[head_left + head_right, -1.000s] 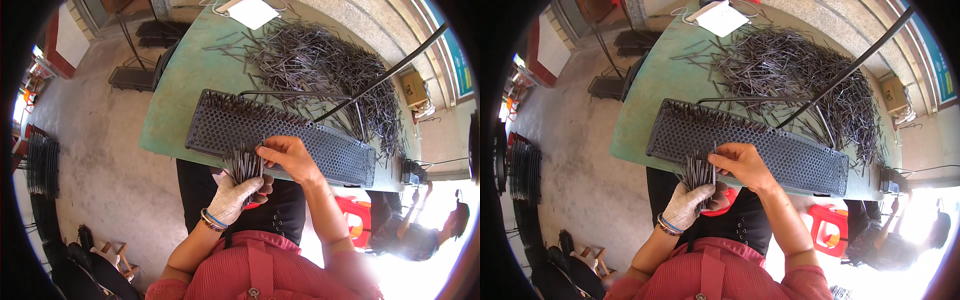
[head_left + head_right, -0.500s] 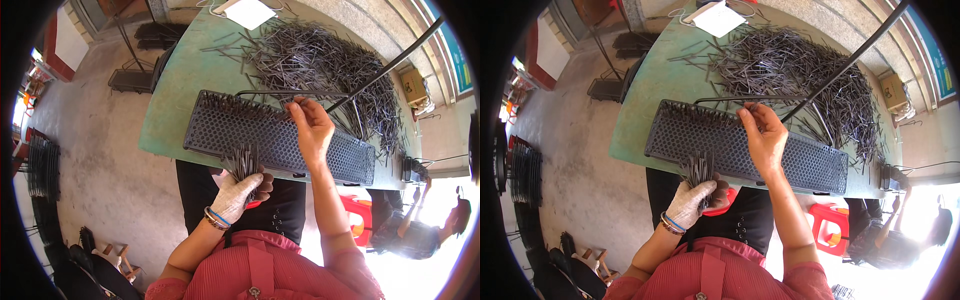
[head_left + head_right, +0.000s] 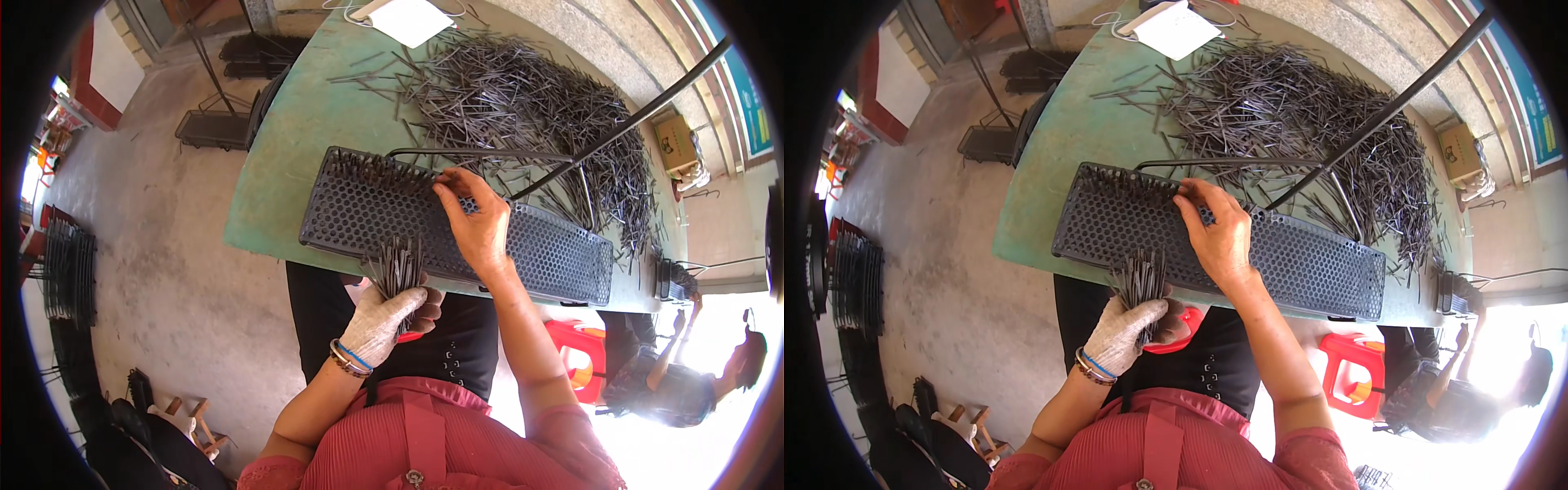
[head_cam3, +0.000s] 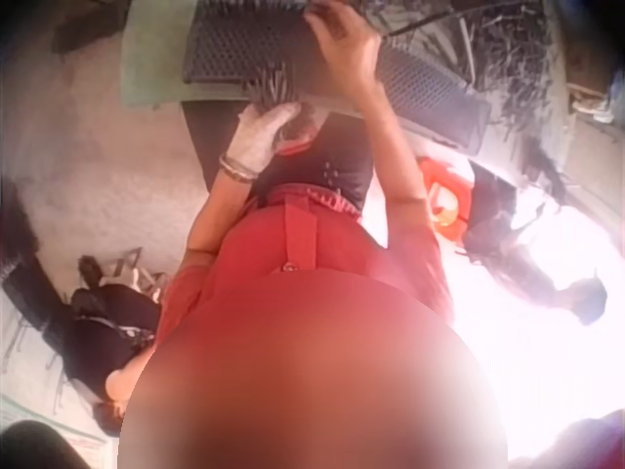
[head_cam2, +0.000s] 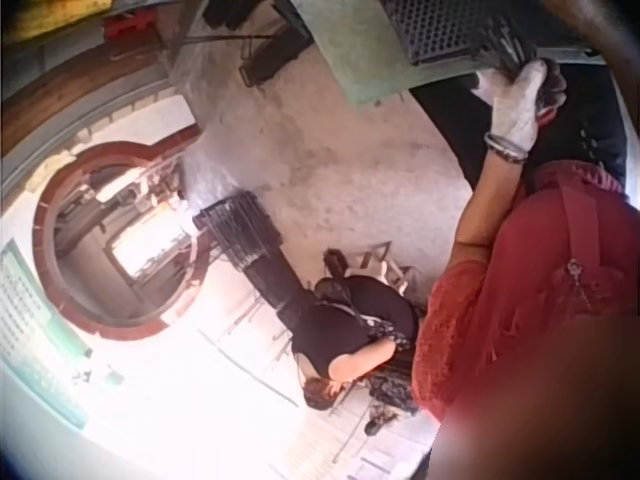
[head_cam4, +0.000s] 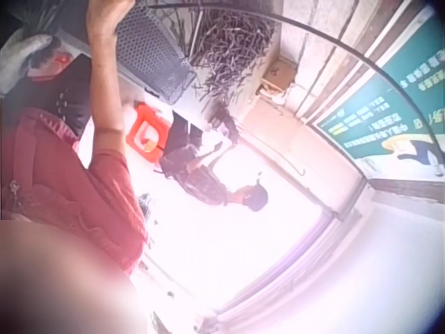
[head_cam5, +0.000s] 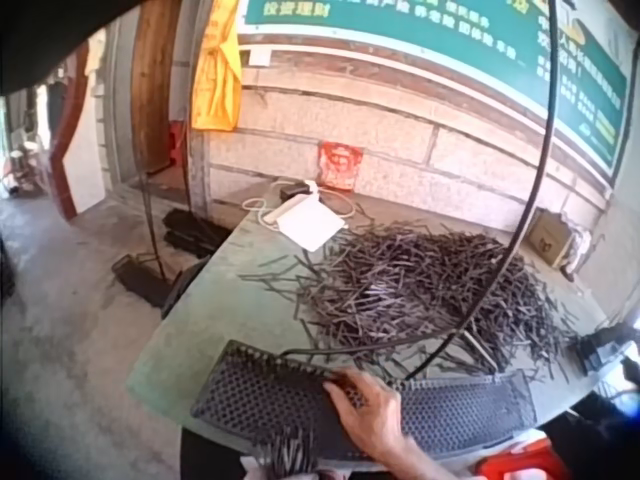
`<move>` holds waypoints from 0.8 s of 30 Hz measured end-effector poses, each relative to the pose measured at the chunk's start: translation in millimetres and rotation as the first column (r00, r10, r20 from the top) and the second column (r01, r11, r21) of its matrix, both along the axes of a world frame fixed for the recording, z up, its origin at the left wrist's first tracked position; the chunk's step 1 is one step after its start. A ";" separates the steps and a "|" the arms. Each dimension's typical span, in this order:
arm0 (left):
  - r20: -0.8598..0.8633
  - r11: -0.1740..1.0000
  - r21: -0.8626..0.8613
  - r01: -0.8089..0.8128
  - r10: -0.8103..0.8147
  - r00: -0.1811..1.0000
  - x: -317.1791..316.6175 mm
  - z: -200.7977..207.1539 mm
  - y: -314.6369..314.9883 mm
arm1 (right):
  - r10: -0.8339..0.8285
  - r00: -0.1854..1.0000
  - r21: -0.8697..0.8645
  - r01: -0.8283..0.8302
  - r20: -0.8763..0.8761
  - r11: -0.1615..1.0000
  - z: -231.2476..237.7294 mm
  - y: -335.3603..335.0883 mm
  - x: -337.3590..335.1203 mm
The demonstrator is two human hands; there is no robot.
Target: Inserting thin metal rods into a perforated mesh template by hand.
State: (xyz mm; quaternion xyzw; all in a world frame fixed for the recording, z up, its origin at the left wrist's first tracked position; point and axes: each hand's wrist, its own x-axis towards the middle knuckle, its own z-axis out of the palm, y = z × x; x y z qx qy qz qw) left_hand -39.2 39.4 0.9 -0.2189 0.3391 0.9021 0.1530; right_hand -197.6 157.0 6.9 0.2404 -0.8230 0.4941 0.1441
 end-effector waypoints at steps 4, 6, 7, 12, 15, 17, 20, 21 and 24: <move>-0.017 1.000 0.009 0.010 -0.009 1.000 0.6 -2.5 -0.2 | 0.004 1.000 0.020 -0.004 0.027 1.000 3.1 -1.1 0.8; -0.015 1.000 0.016 0.016 -0.016 1.000 0.1 -1.7 -0.4 | -0.016 1.000 0.020 0.016 -0.017 1.000 3.3 -3.8 3.4; -0.013 0.999 0.023 0.024 -0.024 1.000 -0.3 -1.4 -0.3 | -0.015 1.000 0.021 0.016 -0.018 1.000 3.4 -3.4 1.4; -0.018 1.000 0.014 0.016 -0.015 1.000 0.4 -2.4 -1.5 | 0.165 0.920 0.241 -0.080 -0.355 0.967 9.4 -8.2 -7.6; -0.021 1.000 0.009 0.008 -0.008 1.000 0.8 -1.4 -1.6 | 0.164 0.923 0.240 -0.081 -0.348 0.967 8.1 -8.2 -7.5; -0.023 1.000 0.004 0.001 -0.001 1.000 0.7 -1.1 -2.4 | 0.155 0.928 0.226 -0.080 -0.339 0.971 4.5 -7.5 -7.6; -0.001 1.000 0.013 0.010 -0.010 1.000 2.3 -1.1 -3.4 | 0.093 0.935 0.159 -0.040 -0.343 0.986 -0.6 -5.2 -5.7; 0.000 1.000 0.004 0.014 -0.014 1.000 2.3 -0.6 -3.8 | 0.076 0.926 0.182 -0.007 -0.371 0.983 1.1 -3.7 -4.9; 0.028 1.000 -0.021 0.000 0.000 1.000 1.3 0.4 -3.7 | 0.054 0.908 0.215 0.040 -0.415 0.976 1.7 -1.5 -1.1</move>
